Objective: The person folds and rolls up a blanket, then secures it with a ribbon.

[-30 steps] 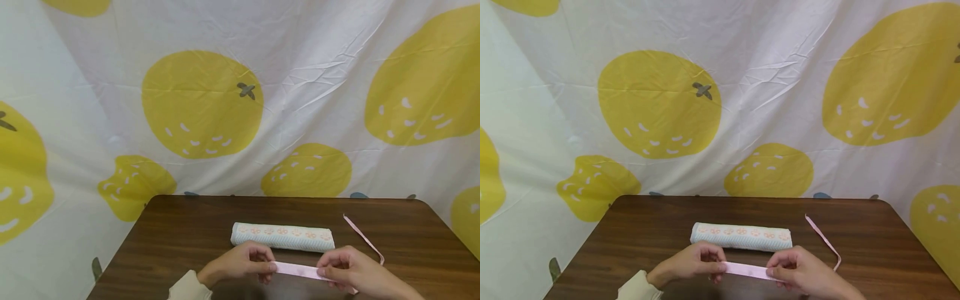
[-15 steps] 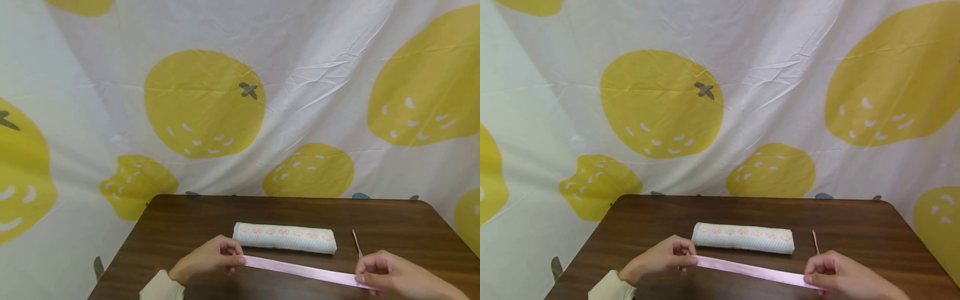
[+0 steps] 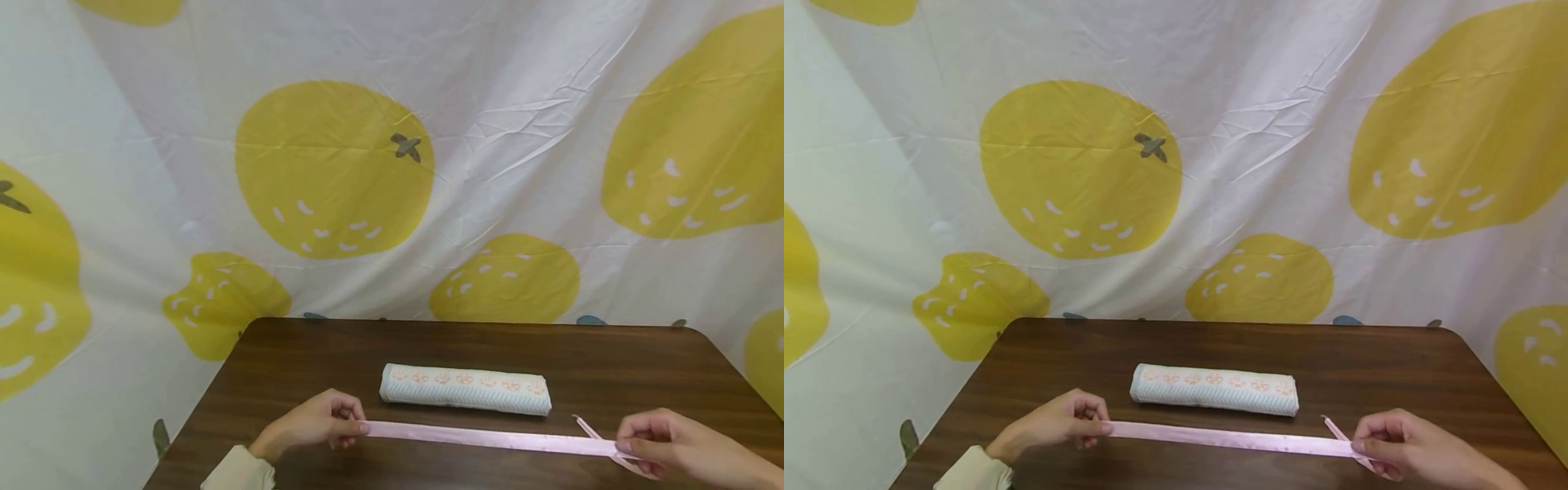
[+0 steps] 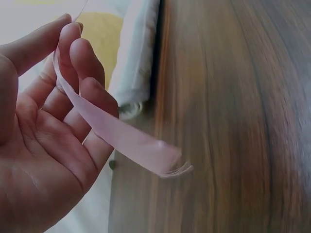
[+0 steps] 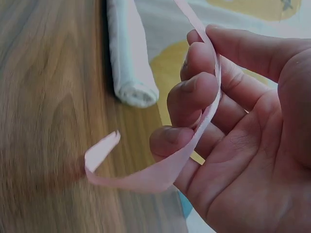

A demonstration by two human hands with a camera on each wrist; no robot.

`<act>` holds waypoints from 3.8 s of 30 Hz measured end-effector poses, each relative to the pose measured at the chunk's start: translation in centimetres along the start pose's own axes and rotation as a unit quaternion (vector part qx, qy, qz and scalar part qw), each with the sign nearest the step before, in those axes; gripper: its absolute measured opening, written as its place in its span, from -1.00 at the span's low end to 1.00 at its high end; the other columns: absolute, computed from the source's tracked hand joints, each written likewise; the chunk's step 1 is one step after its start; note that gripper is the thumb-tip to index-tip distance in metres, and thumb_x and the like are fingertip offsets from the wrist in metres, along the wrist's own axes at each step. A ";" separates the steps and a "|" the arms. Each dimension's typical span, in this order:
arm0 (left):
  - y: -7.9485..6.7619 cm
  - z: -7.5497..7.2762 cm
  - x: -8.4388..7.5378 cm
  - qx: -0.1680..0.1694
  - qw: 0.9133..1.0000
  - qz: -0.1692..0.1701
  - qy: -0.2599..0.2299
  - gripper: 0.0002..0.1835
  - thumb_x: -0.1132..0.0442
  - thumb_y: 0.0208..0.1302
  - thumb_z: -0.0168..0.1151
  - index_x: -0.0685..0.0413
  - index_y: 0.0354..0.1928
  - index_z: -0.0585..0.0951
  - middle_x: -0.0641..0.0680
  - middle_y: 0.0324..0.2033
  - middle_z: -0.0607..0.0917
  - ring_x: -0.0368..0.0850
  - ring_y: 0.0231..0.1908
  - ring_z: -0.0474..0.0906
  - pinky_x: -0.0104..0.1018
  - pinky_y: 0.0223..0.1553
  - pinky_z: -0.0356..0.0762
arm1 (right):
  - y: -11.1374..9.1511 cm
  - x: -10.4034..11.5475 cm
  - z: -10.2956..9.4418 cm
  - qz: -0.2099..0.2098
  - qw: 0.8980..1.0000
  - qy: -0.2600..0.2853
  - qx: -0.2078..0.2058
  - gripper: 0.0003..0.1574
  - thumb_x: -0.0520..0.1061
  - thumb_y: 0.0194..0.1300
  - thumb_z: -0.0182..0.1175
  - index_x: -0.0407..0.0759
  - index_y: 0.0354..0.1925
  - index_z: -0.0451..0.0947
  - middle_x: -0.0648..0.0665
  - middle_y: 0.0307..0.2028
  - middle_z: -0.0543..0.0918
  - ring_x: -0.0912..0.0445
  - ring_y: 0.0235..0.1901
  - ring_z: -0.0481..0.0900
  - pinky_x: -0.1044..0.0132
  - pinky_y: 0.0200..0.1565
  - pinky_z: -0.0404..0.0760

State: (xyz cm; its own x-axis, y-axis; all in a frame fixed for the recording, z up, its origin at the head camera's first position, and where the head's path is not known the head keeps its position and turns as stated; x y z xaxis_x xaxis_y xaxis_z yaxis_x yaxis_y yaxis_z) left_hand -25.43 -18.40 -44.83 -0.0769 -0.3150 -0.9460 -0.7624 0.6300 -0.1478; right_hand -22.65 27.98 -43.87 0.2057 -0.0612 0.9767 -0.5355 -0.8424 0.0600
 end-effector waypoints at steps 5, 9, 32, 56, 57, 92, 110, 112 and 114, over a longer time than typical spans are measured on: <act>-0.4 -0.9 0.7 -0.011 1.000 -0.008 0.021 -0.78 0.18 0.19 0.26 0.24 -0.37 0.59 -0.02 -0.61 0.59 -0.25 -0.62 0.46 -0.45 -0.68 0.35 | -1.2 -0.9 -1.0 0.018 1.000 0.004 -0.002 -0.65 -0.47 0.38 -0.29 -0.39 -0.19 0.46 -0.35 -0.52 0.38 -0.18 -0.57 0.25 0.17 -0.66 0.36; -0.9 -1.9 1.4 -0.023 0.999 -0.023 0.031 -0.79 0.16 0.19 0.26 0.21 -0.37 0.60 -0.01 -0.61 0.59 -0.24 -0.63 0.44 -0.42 -0.69 0.34 | -2.3 -1.6 -2.0 0.031 1.000 0.005 -0.004 -0.65 -0.46 0.38 -0.30 -0.39 -0.17 0.46 -0.34 -0.51 0.39 -0.16 -0.55 0.29 0.21 -0.63 0.40; -2.4 -6.1 5.5 -0.071 0.993 -0.043 0.078 -0.85 0.23 0.21 0.23 0.19 -0.28 0.63 0.07 -0.53 0.64 -0.25 -0.61 0.42 -0.45 -0.63 0.35 | -6.1 -6.7 -5.5 0.134 0.984 -0.033 -0.116 -0.80 -0.32 0.37 -0.08 -0.38 -0.22 0.49 -0.18 -0.55 0.53 0.14 -0.64 0.41 0.20 -0.70 0.29; -3.6 -8.1 5.5 -0.211 0.951 -0.063 0.217 -0.84 0.19 0.23 0.21 0.09 -0.20 0.62 -0.03 -0.38 0.65 -0.16 -0.32 0.52 -0.26 -0.31 0.46 | -6.1 -6.9 -6.1 0.179 0.844 -0.436 -0.256 -0.76 -0.05 0.00 0.38 -0.04 -0.38 0.51 0.19 -0.43 0.52 0.45 -0.42 0.38 0.40 -0.42 0.42; -3.5 -8.1 5.3 -0.220 0.946 -0.062 0.230 -0.84 0.19 0.23 0.21 0.07 -0.19 0.61 -0.04 -0.35 0.65 -0.14 -0.28 0.53 -0.23 -0.26 0.46 | -5.8 -6.6 -5.9 0.172 0.830 -0.461 -0.263 -0.73 -0.03 -0.05 0.41 0.00 -0.39 0.51 0.17 -0.42 0.52 0.44 -0.40 0.39 0.38 -0.41 0.43; 10.5 4.3 -0.9 -0.119 0.855 0.044 0.503 -0.32 -0.12 0.26 0.11 -0.07 0.37 0.25 0.20 0.31 0.30 0.13 0.34 0.13 0.17 0.30 0.00 | 11.7 -3.3 2.5 0.006 0.810 -0.550 -0.203 -0.06 -0.23 -0.05 0.38 -0.25 0.30 0.25 -0.41 0.22 0.35 -0.27 0.23 0.29 -0.19 0.25 0.12; 11.7 4.6 -0.6 -0.152 0.791 0.035 0.592 -0.29 0.01 0.16 0.23 -0.13 0.36 0.26 0.15 0.24 0.41 0.05 0.26 0.29 0.13 0.27 0.10 | 12.6 -3.9 1.6 -0.009 0.757 -0.612 -0.230 -0.13 -0.36 -0.22 0.35 -0.30 0.18 0.39 -0.34 -0.02 0.56 -0.21 -0.02 0.51 -0.13 0.02 0.42; 11.8 4.6 -0.8 -0.159 0.779 0.044 0.605 -0.29 0.06 0.11 0.24 -0.11 0.35 0.29 0.14 0.20 0.46 0.04 0.24 0.33 0.13 0.26 0.12 | 12.7 -3.9 1.6 -0.005 0.752 -0.617 -0.232 -0.14 -0.36 -0.22 0.33 -0.28 0.17 0.40 -0.31 -0.04 0.58 -0.19 -0.03 0.52 -0.12 0.00 0.43; 11.8 4.6 -1.0 -0.167 0.766 0.059 0.618 -0.29 0.10 0.06 0.26 -0.10 0.32 0.33 0.13 0.16 0.50 0.04 0.20 0.38 0.14 0.25 0.15 | 12.7 -3.8 1.6 0.011 0.749 -0.621 -0.231 -0.17 -0.33 -0.18 0.33 -0.24 0.17 0.40 -0.25 -0.03 0.58 -0.16 -0.02 0.52 -0.11 -0.01 0.43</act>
State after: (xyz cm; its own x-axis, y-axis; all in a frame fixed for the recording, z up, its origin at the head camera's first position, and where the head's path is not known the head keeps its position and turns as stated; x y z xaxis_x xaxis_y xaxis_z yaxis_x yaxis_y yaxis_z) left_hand -31.37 -7.37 -47.01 -0.5501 -0.8312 0.0806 -0.8091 0.5544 0.1951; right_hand -28.92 16.63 -47.16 0.6420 -0.7651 0.0501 -0.7171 -0.5760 0.3925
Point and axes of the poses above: each hand's wrist, its own y-axis towards the middle knuckle, its own z-axis out of the palm, x = y × z, the point moved 5 cm from there along y, towards the middle knuckle
